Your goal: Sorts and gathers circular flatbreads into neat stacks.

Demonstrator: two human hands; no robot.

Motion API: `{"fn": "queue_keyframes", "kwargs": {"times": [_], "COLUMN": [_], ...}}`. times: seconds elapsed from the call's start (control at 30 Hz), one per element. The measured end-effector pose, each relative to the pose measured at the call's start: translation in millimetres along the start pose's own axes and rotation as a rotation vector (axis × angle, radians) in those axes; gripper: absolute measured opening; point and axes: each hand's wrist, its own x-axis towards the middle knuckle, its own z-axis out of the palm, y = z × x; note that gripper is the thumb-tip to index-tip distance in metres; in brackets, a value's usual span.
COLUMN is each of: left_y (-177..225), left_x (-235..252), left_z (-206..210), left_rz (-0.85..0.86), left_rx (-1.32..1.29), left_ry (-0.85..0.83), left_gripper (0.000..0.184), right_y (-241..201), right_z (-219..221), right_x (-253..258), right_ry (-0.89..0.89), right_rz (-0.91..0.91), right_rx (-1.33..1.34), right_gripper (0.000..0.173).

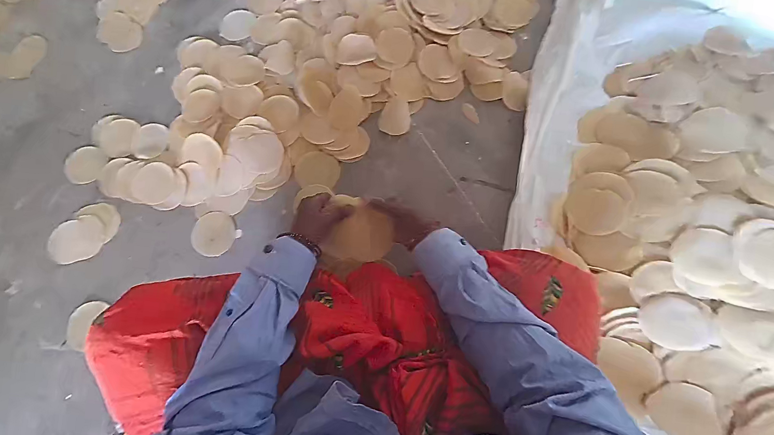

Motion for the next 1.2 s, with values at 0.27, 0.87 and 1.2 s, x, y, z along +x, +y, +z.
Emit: {"fn": "queue_keyframes", "kwargs": {"times": [0.27, 0.87, 1.2], "left_y": [-21, -9, 1], "left_x": [5, -4, 3], "left_z": [-49, -57, -64], "left_rz": [-0.372, -0.311, -0.218], "left_rx": [0.071, 0.047, -0.265], "left_ry": [0.332, 0.252, 0.194], "left_gripper": [0.03, 0.035, 0.04], "right_y": [-55, 12, 55], "right_z": [-73, -12, 47], "right_x": [-60, -23, 2], "right_ry": [0.803, -0.024, -0.316], "right_rz": [-0.054, -0.155, -0.106], "right_rx": [-0.309, -1.017, -1.537], "right_gripper": [0.038, 0.045, 0.039]}}
